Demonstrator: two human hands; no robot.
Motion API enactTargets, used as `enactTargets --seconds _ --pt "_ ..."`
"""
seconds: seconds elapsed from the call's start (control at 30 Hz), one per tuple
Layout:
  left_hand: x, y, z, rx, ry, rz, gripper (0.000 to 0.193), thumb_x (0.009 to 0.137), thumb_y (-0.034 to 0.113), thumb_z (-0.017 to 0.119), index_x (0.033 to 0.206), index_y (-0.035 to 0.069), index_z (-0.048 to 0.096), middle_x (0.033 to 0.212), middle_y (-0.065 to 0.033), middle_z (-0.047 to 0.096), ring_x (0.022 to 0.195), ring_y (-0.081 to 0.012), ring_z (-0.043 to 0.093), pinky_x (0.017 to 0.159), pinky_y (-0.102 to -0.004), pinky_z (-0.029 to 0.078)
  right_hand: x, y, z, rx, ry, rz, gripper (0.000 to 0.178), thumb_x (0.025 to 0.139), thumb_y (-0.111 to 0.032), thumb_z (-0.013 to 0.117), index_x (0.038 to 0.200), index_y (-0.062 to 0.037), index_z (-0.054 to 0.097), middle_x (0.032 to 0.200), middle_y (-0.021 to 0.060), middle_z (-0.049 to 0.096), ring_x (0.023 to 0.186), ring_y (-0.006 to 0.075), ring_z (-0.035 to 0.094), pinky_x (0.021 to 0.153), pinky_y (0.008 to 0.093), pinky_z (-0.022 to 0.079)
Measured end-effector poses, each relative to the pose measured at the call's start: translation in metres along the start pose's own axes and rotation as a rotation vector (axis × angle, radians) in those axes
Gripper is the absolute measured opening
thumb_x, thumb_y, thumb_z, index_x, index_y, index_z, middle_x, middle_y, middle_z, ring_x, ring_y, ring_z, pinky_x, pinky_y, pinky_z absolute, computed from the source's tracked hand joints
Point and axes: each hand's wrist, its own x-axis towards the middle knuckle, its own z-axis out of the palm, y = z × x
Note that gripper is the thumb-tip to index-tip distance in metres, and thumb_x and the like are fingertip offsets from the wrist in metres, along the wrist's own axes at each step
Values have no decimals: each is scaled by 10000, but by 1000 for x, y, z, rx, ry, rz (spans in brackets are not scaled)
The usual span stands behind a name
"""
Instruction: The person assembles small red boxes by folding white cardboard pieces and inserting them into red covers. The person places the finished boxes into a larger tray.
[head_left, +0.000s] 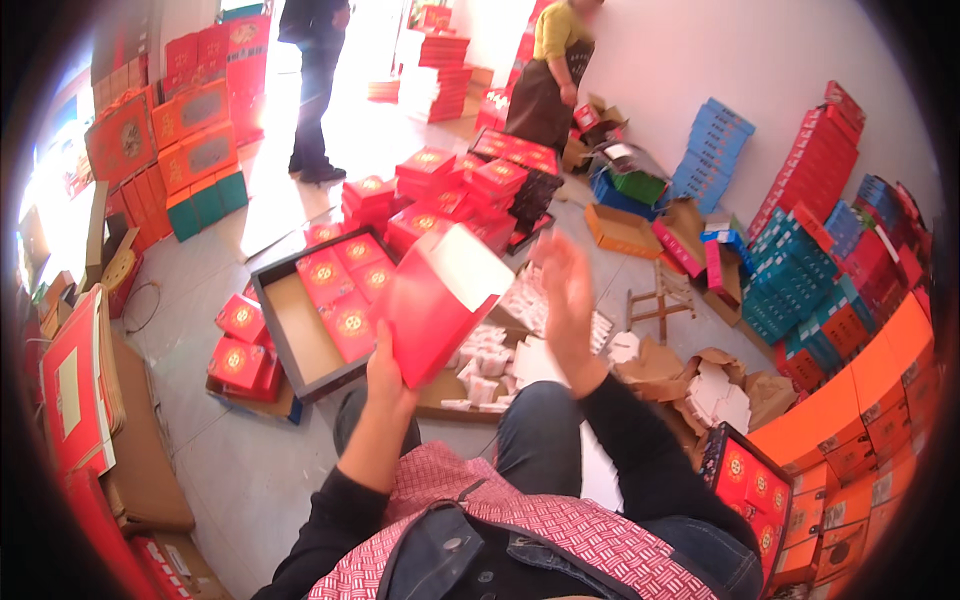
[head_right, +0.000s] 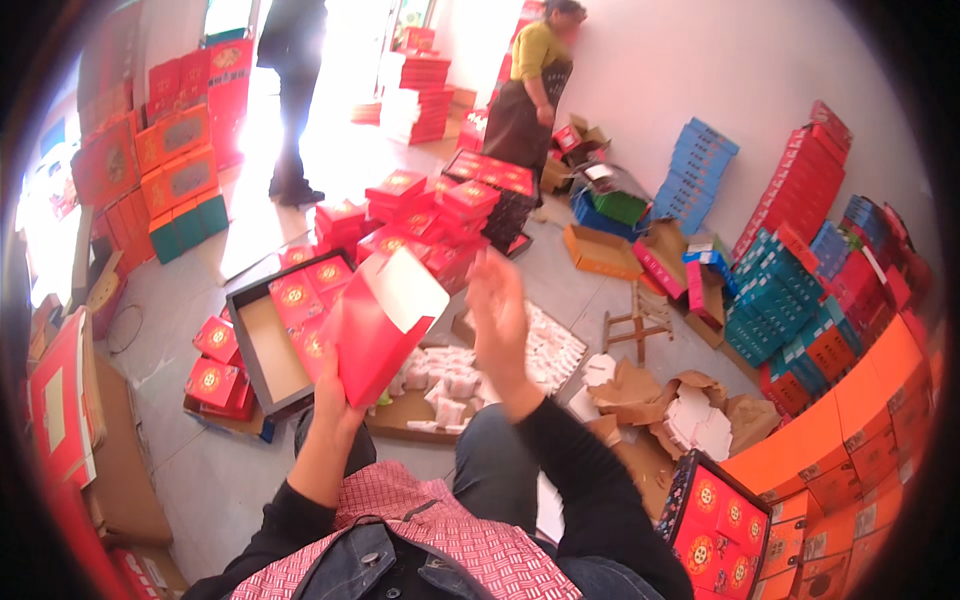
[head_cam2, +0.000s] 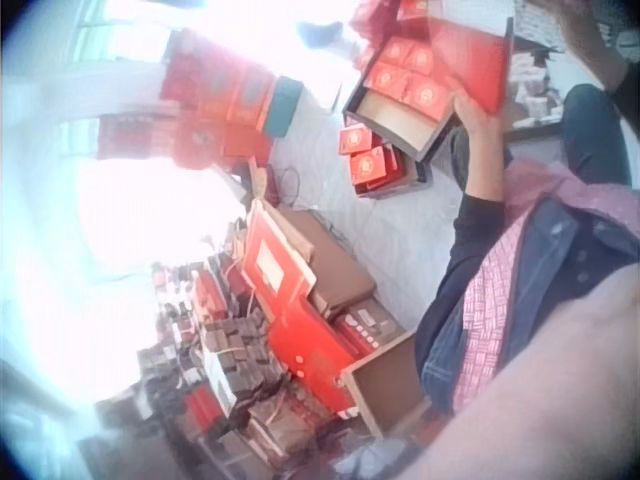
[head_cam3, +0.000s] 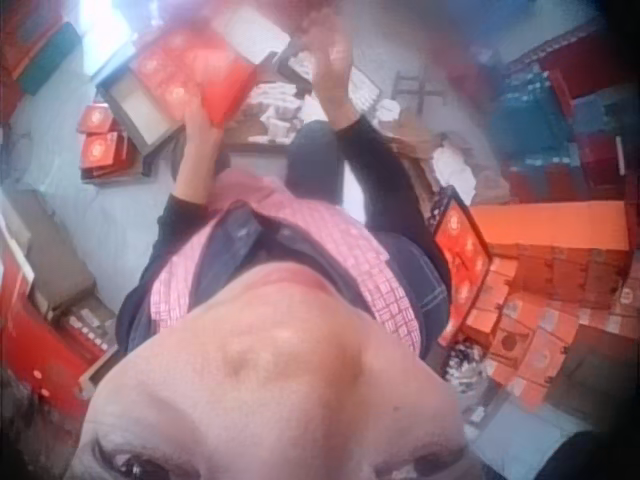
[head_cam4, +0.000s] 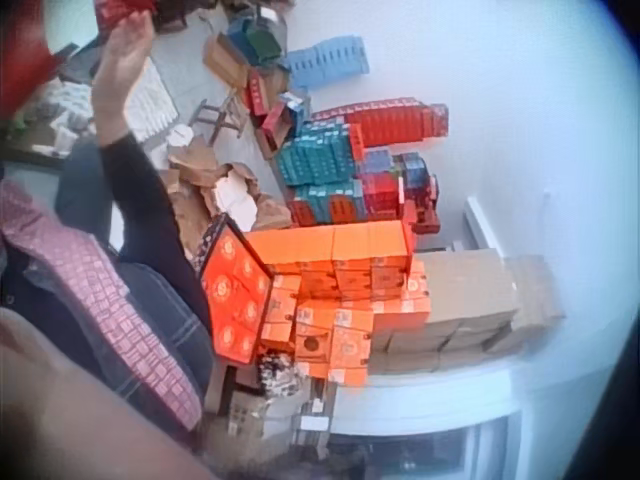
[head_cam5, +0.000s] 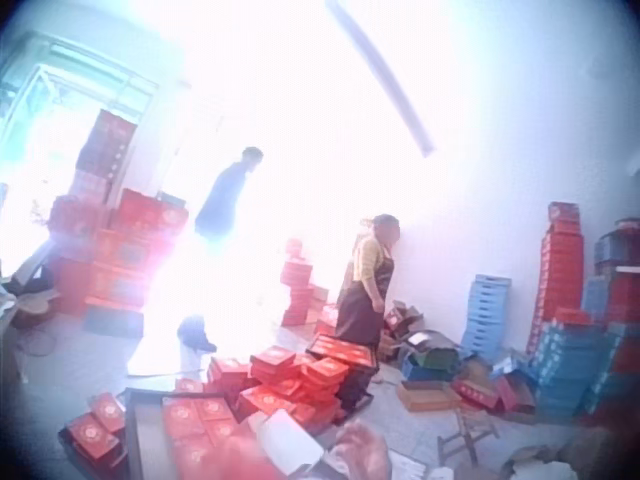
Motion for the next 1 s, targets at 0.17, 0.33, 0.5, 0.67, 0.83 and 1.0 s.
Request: enactTargets --seconds 0.17,0.33,0.5,0.67,0.83,1.0 --pt "-76 -39 1 234 -43 63 462 991 291 459 1370 47 358 1331 -115 487 1213 -262 501 976 -430 455 -100 16 5 33 82 192 779 900 -126 607 1483 -38 98 1339 161 419 1145 195 507 924 309 458" --pt "-129 -16 -3 192 -199 33 492 972 153 496 1419 54 315 1327 -103 475 1227 -221 471 1003 -362 411 -136 21 -31 -147 -70 245 693 894 -65 562 1467 15 181 1389 196 403 1256 215 430 1034 302 352" --pt "-110 -24 -45 1041 -228 94 372 965 121 472 1328 40 475 1208 -104 560 1111 -171 542 971 -270 393 -198 32 -41 -330 -283 325 510 939 -141 537 1393 22 373 1318 160 490 1231 214 455 1031 297 335" --pt "-89 -4 26 781 34 -517 306 980 145 431 1232 34 565 1067 -76 624 1036 -192 572 930 -283 417 -192 55 -63 -336 -287 382 345 990 -180 455 1249 37 525 1176 140 578 1123 206 530 968 289 389" --pt "-73 -22 -77 1216 -378 -131 380 958 141 373 1305 88 517 1297 -154 507 1172 -299 524 1003 -326 393 -176 61 -63 -292 -304 478 279 970 -173 495 1112 14 646 1105 89 599 1023 176 544 925 276 402" --pt "-73 -25 -44 1099 -203 -49 270 961 120 471 1041 -58 657 1136 -125 595 1084 -213 543 969 -305 382 -174 60 -65 -257 -176 435 170 937 -109 540 978 19 643 1080 126 623 1007 212 584 907 313 447"
